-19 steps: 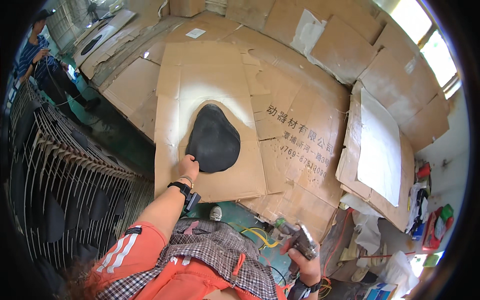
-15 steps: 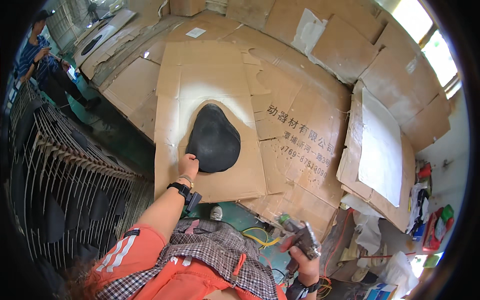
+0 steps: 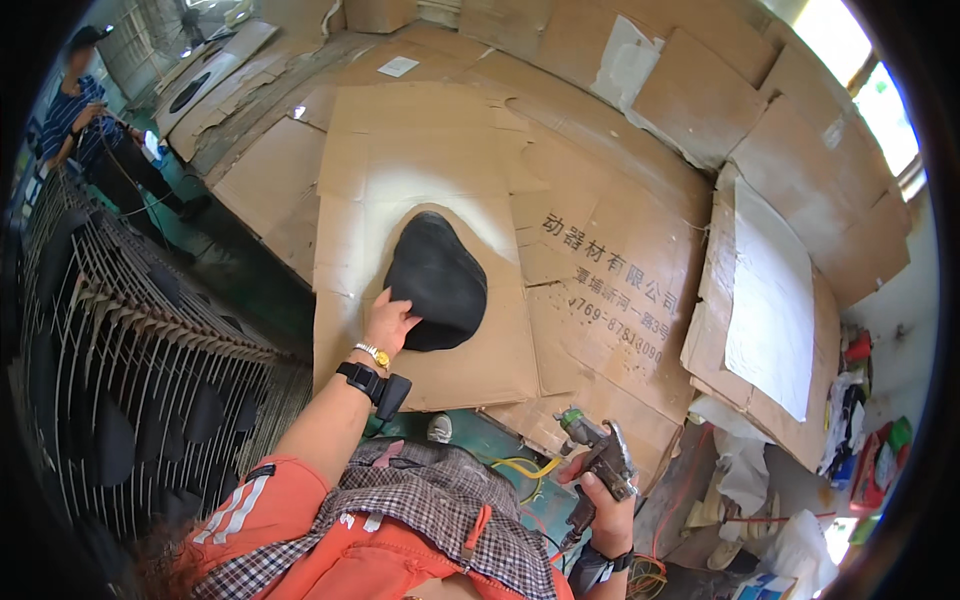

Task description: The person repeatedly picks up black, irregularly shaped objects from a cardboard surface and sprays them with a handheld spray gun. After spraying, the person places the objects onto a metal wire rack. The process is repeated continuously for multiple items.

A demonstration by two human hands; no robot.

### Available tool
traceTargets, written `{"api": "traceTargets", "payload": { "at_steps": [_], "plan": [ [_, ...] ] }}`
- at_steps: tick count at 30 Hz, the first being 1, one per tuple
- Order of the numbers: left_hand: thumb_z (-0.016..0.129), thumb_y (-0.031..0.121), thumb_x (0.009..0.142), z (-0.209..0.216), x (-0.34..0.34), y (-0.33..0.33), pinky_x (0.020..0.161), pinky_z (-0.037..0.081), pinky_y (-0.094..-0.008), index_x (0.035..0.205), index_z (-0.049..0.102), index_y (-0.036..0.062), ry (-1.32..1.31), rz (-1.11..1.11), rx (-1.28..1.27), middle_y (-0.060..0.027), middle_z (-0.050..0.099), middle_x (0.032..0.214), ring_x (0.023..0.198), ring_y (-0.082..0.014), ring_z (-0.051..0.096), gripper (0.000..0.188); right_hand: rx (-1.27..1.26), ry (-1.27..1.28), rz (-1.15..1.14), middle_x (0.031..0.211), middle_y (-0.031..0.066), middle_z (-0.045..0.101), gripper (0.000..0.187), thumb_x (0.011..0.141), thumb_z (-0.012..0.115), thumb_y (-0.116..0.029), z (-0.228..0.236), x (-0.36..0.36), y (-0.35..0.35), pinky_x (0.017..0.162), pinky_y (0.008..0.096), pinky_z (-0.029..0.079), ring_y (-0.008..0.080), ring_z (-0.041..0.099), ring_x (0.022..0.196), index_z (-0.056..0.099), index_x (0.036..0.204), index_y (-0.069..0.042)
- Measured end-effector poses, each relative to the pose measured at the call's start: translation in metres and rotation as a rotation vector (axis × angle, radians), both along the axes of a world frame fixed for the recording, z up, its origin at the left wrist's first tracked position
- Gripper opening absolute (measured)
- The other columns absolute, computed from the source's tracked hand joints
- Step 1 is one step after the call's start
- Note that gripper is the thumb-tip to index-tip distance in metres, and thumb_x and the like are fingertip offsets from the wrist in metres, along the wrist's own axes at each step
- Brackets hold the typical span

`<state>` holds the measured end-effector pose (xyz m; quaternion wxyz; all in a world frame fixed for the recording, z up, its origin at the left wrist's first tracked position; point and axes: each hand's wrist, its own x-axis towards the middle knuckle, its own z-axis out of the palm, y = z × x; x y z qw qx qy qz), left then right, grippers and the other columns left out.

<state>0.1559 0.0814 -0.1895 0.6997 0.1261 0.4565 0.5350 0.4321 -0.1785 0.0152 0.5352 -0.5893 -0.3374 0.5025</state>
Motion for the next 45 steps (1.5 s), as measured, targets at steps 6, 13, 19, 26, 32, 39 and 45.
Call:
{"api": "traceTargets", "payload": {
  "at_steps": [6,13,19,26,32,39,45],
  "plan": [
    [0.049,-0.005,0.084,0.099,-0.013,0.023,0.085,0.054,-0.0398,0.124,0.050,0.0021,-0.125,-0.039,0.310,-0.0117,0.062,0.111,0.101,-0.0232,0.062,0.040,0.013,0.120,0.132,0.086,0.0130,0.064,0.061,0.079,0.067,-0.017,-0.015,-0.002,0.025,0.077,0.0378,0.051,0.0232,0.063,0.080,0.045,0.132,0.002],
    [0.047,-0.008,0.083,0.234,-0.082,-0.032,0.090,0.053,-0.0380,0.131,0.046,-0.0009,-0.202,-0.031,0.559,-0.0126,0.062,0.116,0.103,-0.0242,0.064,0.048,0.004,0.129,0.363,0.088,0.0123,0.064,0.036,0.078,0.066,-0.020,-0.021,-0.031,0.077,0.078,0.0385,0.051,0.0250,0.064,0.083,0.058,0.106,0.002],
    [0.049,-0.006,0.077,0.303,-0.146,-0.106,0.101,0.045,-0.0390,0.139,0.039,-0.0024,-0.214,0.054,0.745,-0.0172,0.055,0.130,0.117,-0.0269,0.057,0.063,-0.001,-0.018,0.394,0.083,0.0061,0.065,0.024,0.081,0.066,-0.011,-0.040,-0.046,0.128,0.072,0.0317,0.050,0.0173,0.063,0.076,0.062,0.102,-0.001],
    [0.052,0.002,0.071,0.344,-0.190,-0.184,0.112,0.031,-0.0479,0.141,0.032,-0.0066,-0.128,0.323,1.118,-0.0242,0.047,0.136,0.125,-0.0342,0.049,0.073,-0.041,-0.154,0.170,0.080,0.0046,0.061,0.027,0.081,0.063,-0.007,-0.121,-0.023,0.174,0.060,0.0273,0.050,0.0149,0.060,0.065,0.059,0.108,-0.001],
    [0.052,0.001,0.070,0.357,-0.204,-0.211,0.111,0.034,-0.0478,0.140,0.033,-0.0073,-0.118,0.294,1.114,-0.0243,0.049,0.134,0.124,-0.0341,0.051,0.073,0.025,-1.291,0.067,0.118,0.0231,0.054,0.059,0.075,0.069,-0.008,-0.185,0.007,0.207,0.089,0.0435,0.047,0.0358,0.055,0.108,0.047,0.129,0.003],
    [0.057,0.004,0.071,0.380,-0.210,-0.238,0.107,0.039,-0.0424,0.141,0.032,-0.0081,-0.011,0.271,1.044,-0.0217,0.052,0.132,0.119,-0.0304,0.055,0.076,0.931,-0.410,0.634,0.136,0.0145,0.045,0.060,0.070,0.069,0.004,0.078,-0.236,0.185,0.097,0.0365,0.043,0.0294,0.048,0.123,0.051,0.126,-0.006],
    [0.052,-0.004,0.083,0.397,-0.234,-0.270,0.098,0.046,-0.0359,0.142,0.034,-0.0025,-0.165,0.231,1.096,-0.0150,0.055,0.129,0.113,-0.0228,0.059,0.061,1.500,-0.351,1.118,0.123,0.0165,0.052,0.035,0.051,0.066,0.009,0.193,-0.359,0.148,0.097,0.0417,0.041,0.0374,0.048,0.116,0.056,0.083,-0.003]
  ]
}}
